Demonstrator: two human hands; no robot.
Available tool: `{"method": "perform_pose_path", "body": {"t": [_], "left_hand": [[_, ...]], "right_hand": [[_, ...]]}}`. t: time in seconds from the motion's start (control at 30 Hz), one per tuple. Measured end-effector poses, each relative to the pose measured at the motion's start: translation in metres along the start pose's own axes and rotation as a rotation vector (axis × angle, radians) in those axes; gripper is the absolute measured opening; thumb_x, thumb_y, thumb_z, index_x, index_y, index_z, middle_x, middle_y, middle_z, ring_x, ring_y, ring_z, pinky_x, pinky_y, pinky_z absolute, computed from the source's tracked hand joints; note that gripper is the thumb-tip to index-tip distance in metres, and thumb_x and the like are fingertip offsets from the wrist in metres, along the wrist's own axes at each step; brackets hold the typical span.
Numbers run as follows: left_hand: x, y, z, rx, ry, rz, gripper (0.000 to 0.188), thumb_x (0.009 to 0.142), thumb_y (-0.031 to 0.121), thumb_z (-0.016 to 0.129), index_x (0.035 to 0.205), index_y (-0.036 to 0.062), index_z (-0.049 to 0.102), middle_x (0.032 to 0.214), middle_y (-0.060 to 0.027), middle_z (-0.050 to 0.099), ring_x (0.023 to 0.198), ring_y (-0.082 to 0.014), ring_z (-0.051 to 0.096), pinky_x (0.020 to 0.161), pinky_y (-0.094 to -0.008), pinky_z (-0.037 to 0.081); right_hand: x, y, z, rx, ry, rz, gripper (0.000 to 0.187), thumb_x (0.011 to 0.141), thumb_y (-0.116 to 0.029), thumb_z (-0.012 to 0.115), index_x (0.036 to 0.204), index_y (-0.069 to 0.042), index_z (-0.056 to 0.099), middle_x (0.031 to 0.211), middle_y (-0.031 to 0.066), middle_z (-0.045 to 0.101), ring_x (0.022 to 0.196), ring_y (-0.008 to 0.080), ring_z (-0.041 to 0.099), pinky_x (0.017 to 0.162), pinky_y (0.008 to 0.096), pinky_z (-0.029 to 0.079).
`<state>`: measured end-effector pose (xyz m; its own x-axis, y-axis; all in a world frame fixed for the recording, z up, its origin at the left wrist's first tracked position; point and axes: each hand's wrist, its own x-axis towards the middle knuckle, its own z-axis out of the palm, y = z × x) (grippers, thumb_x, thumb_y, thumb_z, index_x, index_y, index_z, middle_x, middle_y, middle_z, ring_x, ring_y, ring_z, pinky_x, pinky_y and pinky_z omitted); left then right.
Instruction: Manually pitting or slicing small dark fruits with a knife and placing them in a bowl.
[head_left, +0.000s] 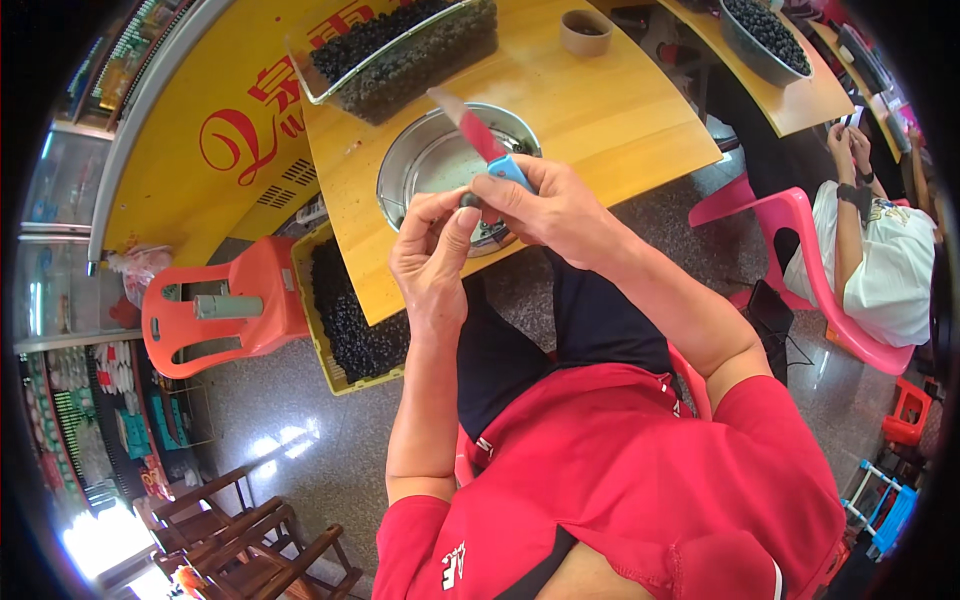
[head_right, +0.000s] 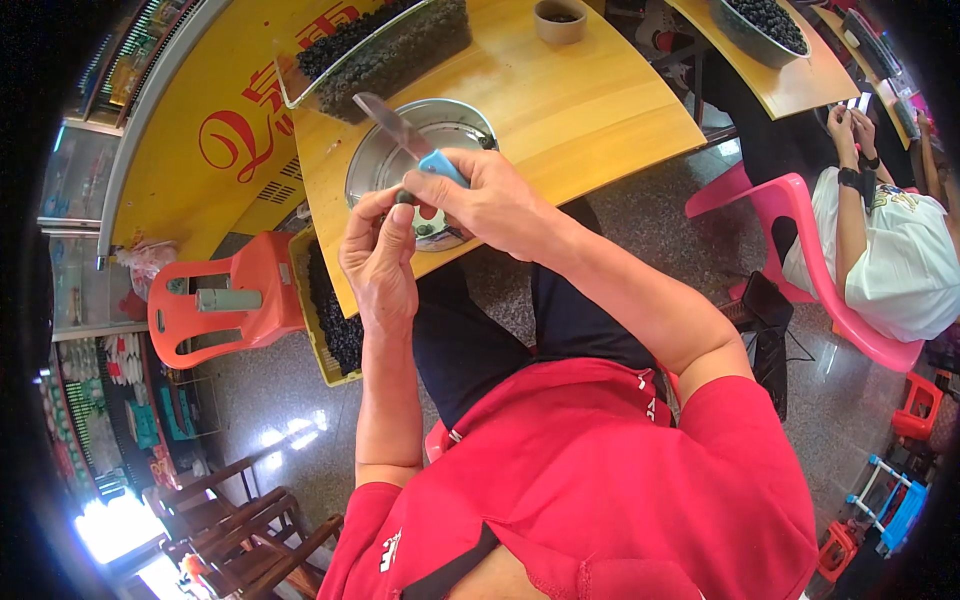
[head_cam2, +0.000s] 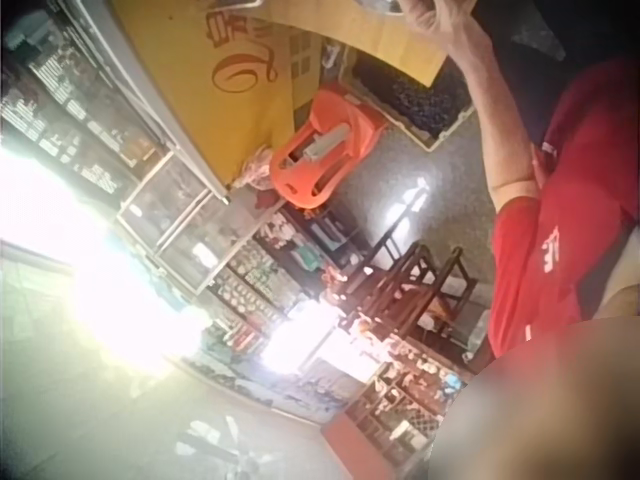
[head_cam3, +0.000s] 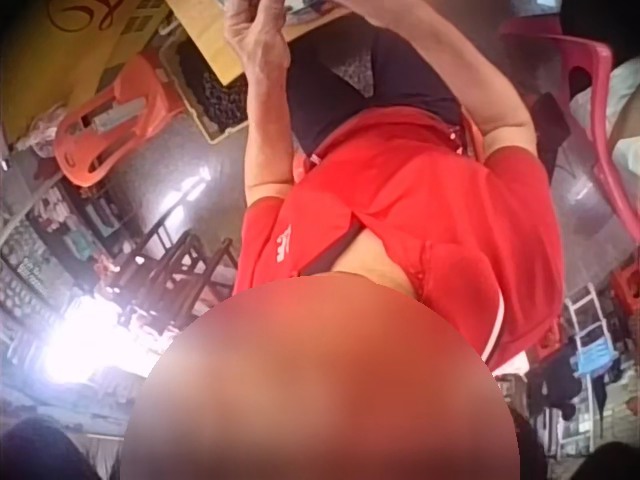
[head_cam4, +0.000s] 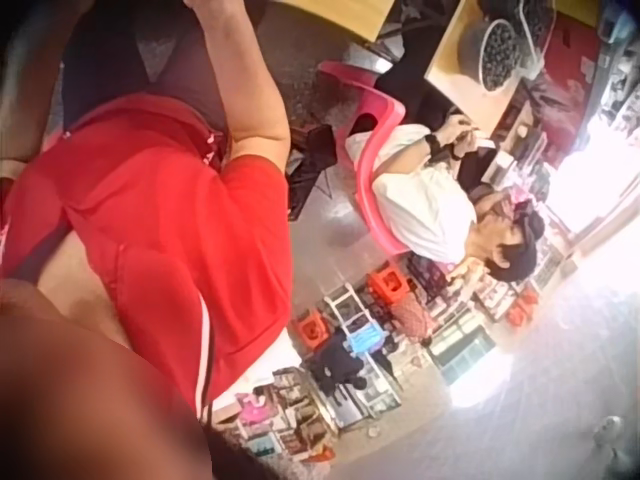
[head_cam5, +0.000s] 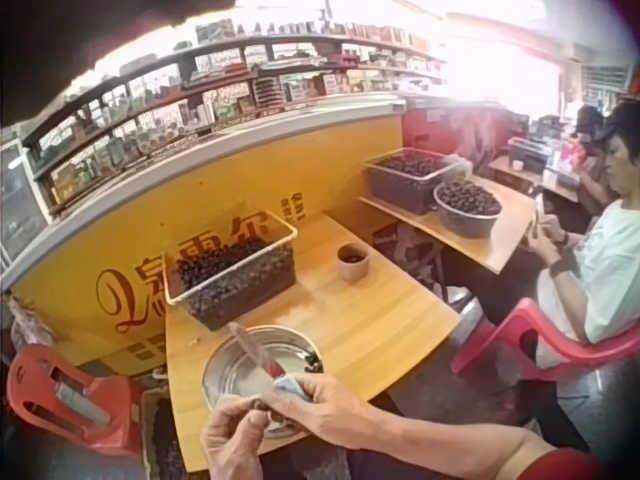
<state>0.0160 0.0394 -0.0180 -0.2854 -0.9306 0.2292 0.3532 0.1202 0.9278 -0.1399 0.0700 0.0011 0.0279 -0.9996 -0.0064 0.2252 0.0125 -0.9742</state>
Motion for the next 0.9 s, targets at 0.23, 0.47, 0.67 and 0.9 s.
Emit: {"method": "perform_pose_path", "body": {"t": [0.23,0.47,0.67,0.9], "left_hand": [[0.034,0.003,-0.023,-0.134,-0.041,-0.203,0.015,0.091,0.009,0.063,0.104,0.0015,0.060,0.082,-0.0028,0.060,0.050,-0.0013,0.036,0.046,-0.0163,0.028],[0.052,0.013,-0.024,-0.014,-0.202,-0.322,0.016,0.091,0.010,0.063,0.104,0.0010,0.060,0.090,-0.0075,0.065,0.048,-0.0004,0.036,0.044,-0.0156,0.027],[0.036,0.016,-0.004,-0.111,-0.171,-0.332,0.018,0.089,0.007,0.066,0.105,0.0000,0.061,0.087,-0.0060,0.066,0.048,-0.0010,0.035,0.042,-0.0157,0.025],[0.031,0.014,-0.004,-0.174,-0.137,-0.334,0.021,0.085,0.004,0.069,0.104,0.0019,0.060,0.079,0.0002,0.059,0.048,-0.0015,0.035,0.042,-0.0158,0.026]], "right_hand": [[0.000,0.005,-0.020,0.140,0.096,0.036,0.023,0.094,-0.029,0.061,0.088,-0.006,0.063,0.073,-0.0036,0.057,0.052,-0.0006,0.040,0.044,0.0168,0.027],[-0.005,0.015,-0.038,-0.210,0.224,-0.273,0.023,0.094,-0.022,0.061,0.091,0.000,0.064,0.074,0.0020,0.058,0.064,0.0089,0.052,0.056,0.0247,0.042],[-0.005,0.006,-0.027,-0.796,0.221,-0.674,0.013,0.087,-0.011,0.064,0.093,-0.001,0.061,0.078,0.0135,0.057,0.067,0.0309,0.058,0.058,0.0359,0.046],[-0.005,0.007,-0.028,-0.914,0.196,-0.668,0.013,0.086,-0.012,0.064,0.093,-0.003,0.059,0.078,0.0122,0.056,0.067,0.0328,0.058,0.056,0.0394,0.046]]}}
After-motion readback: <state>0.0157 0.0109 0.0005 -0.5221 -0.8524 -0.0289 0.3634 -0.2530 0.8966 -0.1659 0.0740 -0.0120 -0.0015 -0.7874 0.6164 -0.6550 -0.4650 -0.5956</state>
